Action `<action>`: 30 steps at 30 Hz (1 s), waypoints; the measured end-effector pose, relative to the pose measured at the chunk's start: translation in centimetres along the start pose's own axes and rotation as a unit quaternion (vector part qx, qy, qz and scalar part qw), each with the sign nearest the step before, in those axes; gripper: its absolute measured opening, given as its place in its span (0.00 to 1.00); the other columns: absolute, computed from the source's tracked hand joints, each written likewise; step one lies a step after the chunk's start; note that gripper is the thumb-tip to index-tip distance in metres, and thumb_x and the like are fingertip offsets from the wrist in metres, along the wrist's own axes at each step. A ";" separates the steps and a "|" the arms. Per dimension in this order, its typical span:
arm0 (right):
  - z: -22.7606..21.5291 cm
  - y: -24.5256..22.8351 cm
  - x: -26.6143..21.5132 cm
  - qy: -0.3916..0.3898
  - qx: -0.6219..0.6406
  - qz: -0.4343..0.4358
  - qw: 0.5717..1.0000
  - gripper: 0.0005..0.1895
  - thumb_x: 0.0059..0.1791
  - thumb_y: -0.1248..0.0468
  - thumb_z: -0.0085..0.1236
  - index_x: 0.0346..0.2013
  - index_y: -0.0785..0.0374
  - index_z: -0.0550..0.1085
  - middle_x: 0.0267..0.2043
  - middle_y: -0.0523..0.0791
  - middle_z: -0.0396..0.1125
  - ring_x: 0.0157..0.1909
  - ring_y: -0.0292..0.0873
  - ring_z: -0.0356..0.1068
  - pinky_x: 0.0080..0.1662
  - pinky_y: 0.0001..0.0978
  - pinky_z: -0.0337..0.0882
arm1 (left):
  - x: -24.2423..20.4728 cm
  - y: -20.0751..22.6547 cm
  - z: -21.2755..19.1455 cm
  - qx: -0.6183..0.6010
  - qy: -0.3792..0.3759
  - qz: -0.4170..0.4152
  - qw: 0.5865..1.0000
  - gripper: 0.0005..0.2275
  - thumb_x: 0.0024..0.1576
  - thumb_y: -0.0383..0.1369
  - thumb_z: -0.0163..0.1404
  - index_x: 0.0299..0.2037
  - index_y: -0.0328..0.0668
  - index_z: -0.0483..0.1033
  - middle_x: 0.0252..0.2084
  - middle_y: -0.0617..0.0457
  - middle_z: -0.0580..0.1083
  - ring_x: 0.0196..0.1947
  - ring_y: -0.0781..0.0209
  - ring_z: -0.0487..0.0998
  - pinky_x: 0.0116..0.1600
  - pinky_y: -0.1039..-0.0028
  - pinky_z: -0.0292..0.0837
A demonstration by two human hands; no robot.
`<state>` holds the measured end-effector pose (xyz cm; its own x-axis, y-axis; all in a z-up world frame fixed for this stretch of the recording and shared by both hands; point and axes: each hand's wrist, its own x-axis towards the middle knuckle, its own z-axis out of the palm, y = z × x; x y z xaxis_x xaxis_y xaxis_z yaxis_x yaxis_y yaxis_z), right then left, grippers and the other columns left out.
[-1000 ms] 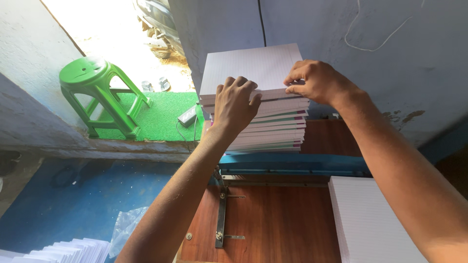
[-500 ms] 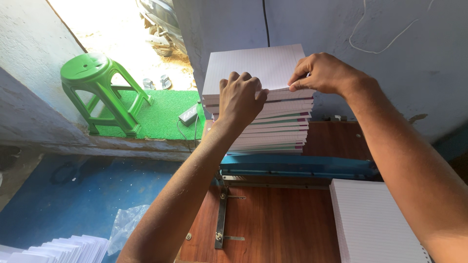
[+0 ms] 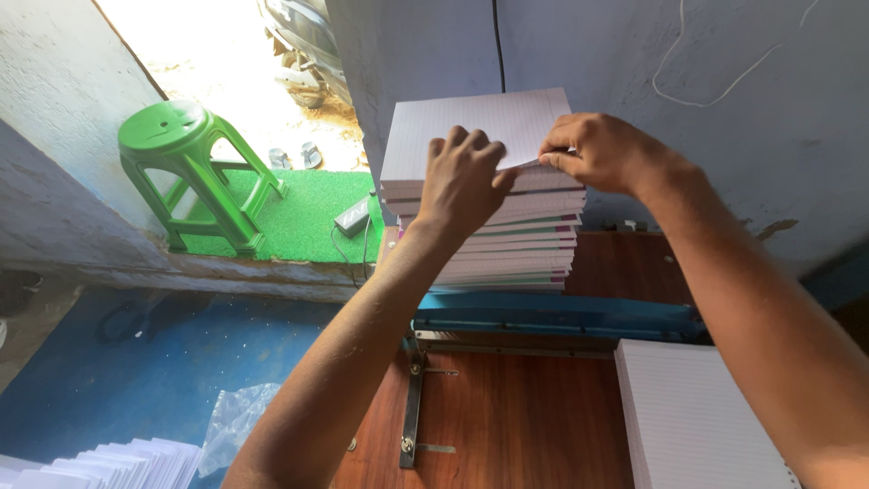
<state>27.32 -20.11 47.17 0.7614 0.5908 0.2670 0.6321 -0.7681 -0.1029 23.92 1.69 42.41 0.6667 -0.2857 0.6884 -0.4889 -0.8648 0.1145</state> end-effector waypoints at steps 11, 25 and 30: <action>0.9 0.1 -1.3 0.190 -0.047 -0.108 0.975 0.09 0.55 0.60 0.58 0.44 0.61 0.80 0.46 0.44 0.75 0.57 0.48 0.71 0.63 0.50 0.64 | 1.4 0.0 2.5 0.094 0.021 0.016 0.995 0.05 0.55 0.26 0.55 0.39 0.47 0.81 0.39 0.57 0.76 0.44 0.62 0.76 0.51 0.66 0.71; 3.0 1.2 -0.7 0.306 0.176 0.020 0.935 0.05 0.55 0.63 0.62 0.45 0.59 0.80 0.45 0.45 0.77 0.48 0.43 0.76 0.50 0.37 0.75 | 1.5 -3.0 2.0 0.095 0.077 0.050 0.991 0.07 0.55 0.24 0.55 0.41 0.44 0.81 0.41 0.54 0.77 0.44 0.58 0.76 0.50 0.64 0.70; 2.1 1.5 -1.2 0.324 0.171 0.001 0.931 0.07 0.56 0.61 0.61 0.46 0.59 0.80 0.47 0.46 0.76 0.50 0.43 0.76 0.51 0.36 0.74 | -1.3 -7.8 -0.8 0.096 0.082 -0.020 0.992 0.03 0.56 0.25 0.55 0.36 0.44 0.81 0.40 0.52 0.78 0.46 0.55 0.75 0.53 0.58 0.67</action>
<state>27.66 -21.43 44.67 0.5855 0.2324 0.7766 0.7245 -0.5797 -0.3728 26.39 9.09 41.19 0.5752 -0.1919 0.7952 -0.3368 -0.9414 0.0164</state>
